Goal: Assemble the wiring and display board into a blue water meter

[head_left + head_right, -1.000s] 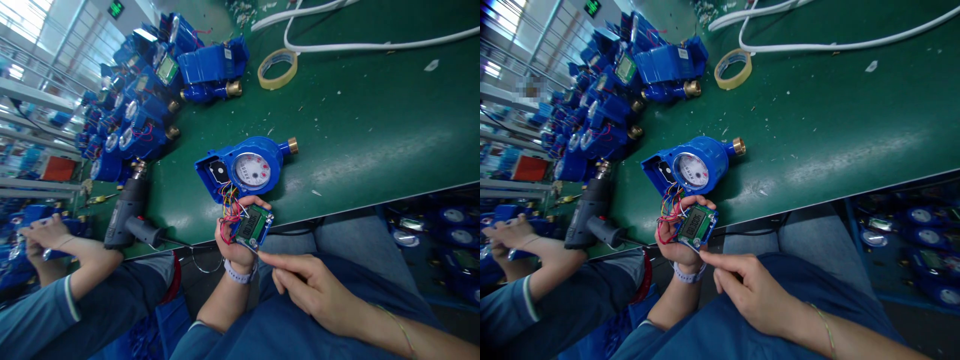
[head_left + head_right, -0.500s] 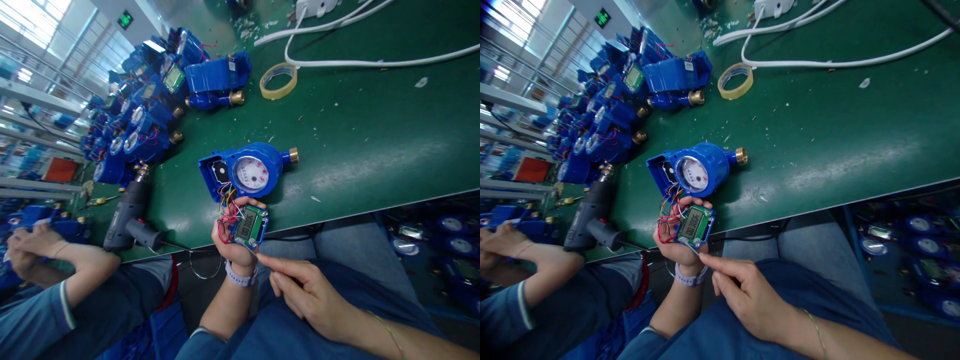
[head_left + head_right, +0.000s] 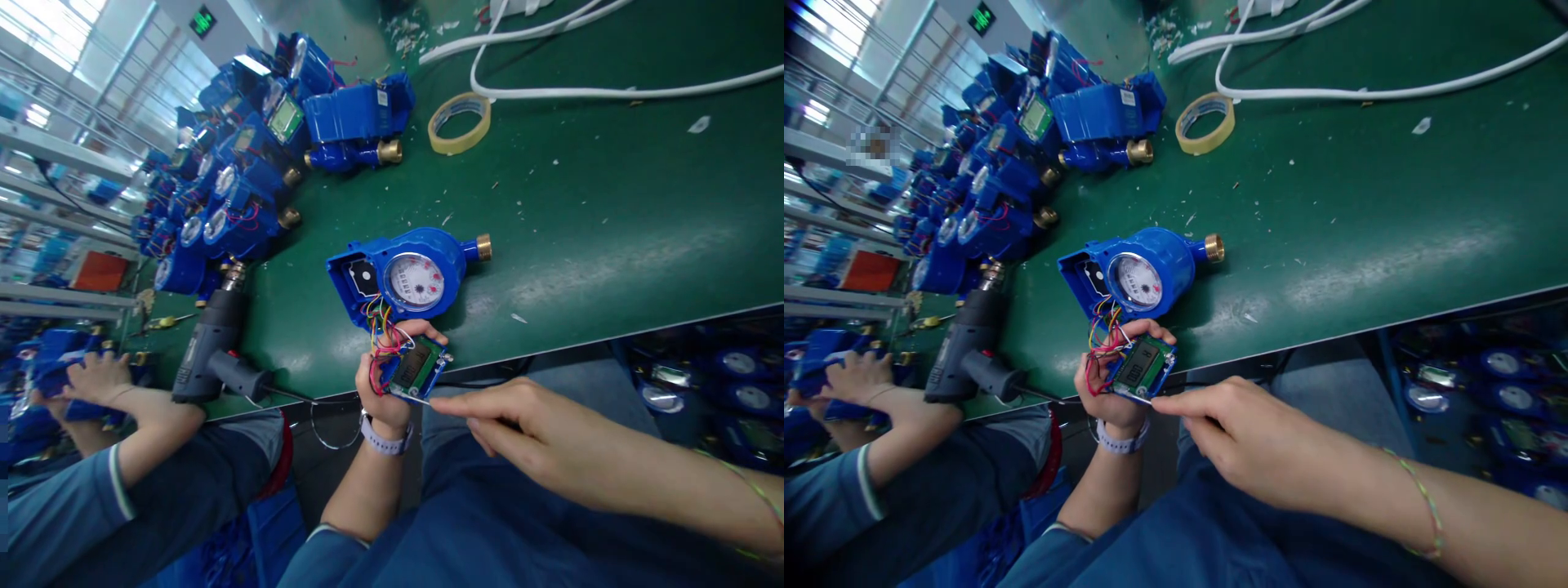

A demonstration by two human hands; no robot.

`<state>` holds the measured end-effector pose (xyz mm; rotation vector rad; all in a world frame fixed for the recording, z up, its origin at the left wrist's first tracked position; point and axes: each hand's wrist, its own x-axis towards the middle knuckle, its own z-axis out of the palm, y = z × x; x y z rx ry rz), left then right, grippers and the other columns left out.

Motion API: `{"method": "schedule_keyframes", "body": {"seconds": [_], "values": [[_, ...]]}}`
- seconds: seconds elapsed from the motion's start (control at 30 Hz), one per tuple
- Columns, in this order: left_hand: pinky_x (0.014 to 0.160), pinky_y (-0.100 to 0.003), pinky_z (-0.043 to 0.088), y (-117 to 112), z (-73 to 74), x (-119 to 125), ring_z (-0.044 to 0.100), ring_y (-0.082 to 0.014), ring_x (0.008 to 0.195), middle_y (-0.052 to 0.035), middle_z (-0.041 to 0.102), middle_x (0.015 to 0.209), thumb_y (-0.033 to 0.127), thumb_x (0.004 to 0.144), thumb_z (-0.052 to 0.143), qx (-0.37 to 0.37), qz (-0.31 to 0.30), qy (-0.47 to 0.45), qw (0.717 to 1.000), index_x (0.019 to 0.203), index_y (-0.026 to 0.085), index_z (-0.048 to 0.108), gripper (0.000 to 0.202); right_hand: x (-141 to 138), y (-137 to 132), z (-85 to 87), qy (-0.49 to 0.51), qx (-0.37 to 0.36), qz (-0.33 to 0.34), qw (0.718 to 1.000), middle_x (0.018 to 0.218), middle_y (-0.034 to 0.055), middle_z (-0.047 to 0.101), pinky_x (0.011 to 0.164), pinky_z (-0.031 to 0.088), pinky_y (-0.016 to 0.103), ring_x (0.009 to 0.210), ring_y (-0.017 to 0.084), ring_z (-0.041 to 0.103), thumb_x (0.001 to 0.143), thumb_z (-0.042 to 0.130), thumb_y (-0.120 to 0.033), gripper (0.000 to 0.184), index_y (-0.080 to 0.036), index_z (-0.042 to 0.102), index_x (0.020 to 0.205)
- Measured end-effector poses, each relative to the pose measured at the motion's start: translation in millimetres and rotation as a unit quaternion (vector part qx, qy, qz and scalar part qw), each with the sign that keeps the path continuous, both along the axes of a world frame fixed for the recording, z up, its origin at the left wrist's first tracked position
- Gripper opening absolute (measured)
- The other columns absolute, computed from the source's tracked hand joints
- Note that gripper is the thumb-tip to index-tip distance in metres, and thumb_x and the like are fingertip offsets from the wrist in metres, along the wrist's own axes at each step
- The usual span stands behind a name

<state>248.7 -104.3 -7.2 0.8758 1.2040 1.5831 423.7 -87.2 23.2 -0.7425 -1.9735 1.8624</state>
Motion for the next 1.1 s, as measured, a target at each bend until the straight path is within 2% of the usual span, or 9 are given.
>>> {"method": "schedule_keyframes", "body": {"seconds": [0.13,0.23,0.3,0.4,0.6,0.77,0.97,1.1], "values": [[0.077,-0.045,0.055,0,-1.8,2,0.068,-0.0310,0.084,-0.0132,0.068,0.080,0.059,0.084,0.029,-0.009,0.015,-0.004,1.000,0.091,0.012,0.073,0.065,-6,-24,-17.2,0.013,0.141,-0.056,0.988,0.095,0.0052,0.071,0.073,0.053,0.028,0.083,0.019,0.067,0.095,0.040,-0.008,0.044,-0.016,0.062,0.132],[0.079,-0.045,0.055,0,-0.3,3,0.068,-0.0313,0.086,-0.0131,0.068,0.081,0.057,0.085,0.030,0.001,0.020,-0.008,1.000,0.090,0.012,0.072,0.062,-10,-38,-30.2,0.006,0.270,-0.069,0.960,0.087,0.0074,0.066,0.055,0.051,0.030,0.067,0.020,0.065,0.095,0.034,-0.005,0.046,-0.009,0.057,0.135],[0.079,-0.045,0.055,1,1.5,4,0.068,-0.0311,0.086,-0.0131,0.069,0.082,0.056,0.086,0.031,0.006,0.020,-0.010,1.000,0.090,0.012,0.072,0.060,-13,-42,-37.2,0.021,0.310,-0.082,0.947,0.083,0.0072,0.064,0.049,0.048,0.030,0.061,0.018,0.062,0.096,0.032,-0.004,0.045,-0.006,0.057,0.133],[0.079,-0.045,0.056,1,3.2,5,0.068,-0.0313,0.087,-0.0128,0.068,0.084,0.057,0.084,0.033,-0.007,0.040,-0.018,0.999,0.090,0.013,0.072,0.059,-20,-46,-46.1,0.080,0.260,-0.112,0.956,0.082,0.0068,0.063,0.053,0.048,0.027,0.063,0.016,0.059,0.098,0.036,-0.005,0.040,-0.005,0.057,0.133],[0.077,-0.043,0.056,2,1.7,4,0.067,-0.0300,0.086,-0.0116,0.068,0.084,0.055,0.084,0.033,-0.003,0.062,-0.058,0.996,0.092,0.013,0.071,0.057,-33,-50,-55.1,0.162,0.137,-0.148,0.966,0.083,0.0045,0.065,0.061,0.048,0.024,0.069,0.014,0.059,0.098,0.044,-0.007,0.038,-0.012,0.057,0.134],[0.072,-0.041,0.055,1,0.2,3,0.067,-0.0271,0.076,-0.0119,0.069,0.084,0.054,0.085,0.030,-0.005,0.026,-0.105,0.994,0.092,0.012,0.072,0.060,-34,-52,-48.5,0.142,0.028,-0.151,0.978,0.076,-0.0001,0.063,0.060,0.047,0.021,0.062,0.010,0.056,0.098,0.046,-0.012,0.036,-0.018,0.061,0.129],[0.075,-0.042,0.056,6,1.3,8,0.068,-0.0287,0.085,-0.0104,0.068,0.084,0.051,0.084,0.034,0.014,0.097,-0.101,0.990,0.091,0.014,0.071,0.053,-36,-58,-43.6,0.107,-0.035,-0.146,0.983,0.069,-0.0006,0.058,0.056,0.043,0.023,0.059,0.011,0.053,0.099,0.041,-0.018,0.036,-0.017,0.058,0.131],[0.078,-0.044,0.056,8,2.2,6,0.068,-0.0299,0.086,-0.0109,0.068,0.082,0.053,0.084,0.034,-0.005,0.083,-0.100,0.992,0.089,0.014,0.071,0.054,-34,-55,-40.9,0.110,-0.058,-0.126,0.984,0.069,-0.0013,0.057,0.051,0.039,0.023,0.052,0.010,0.048,0.099,0.040,-0.020,0.036,-0.017,0.059,0.130]]}}
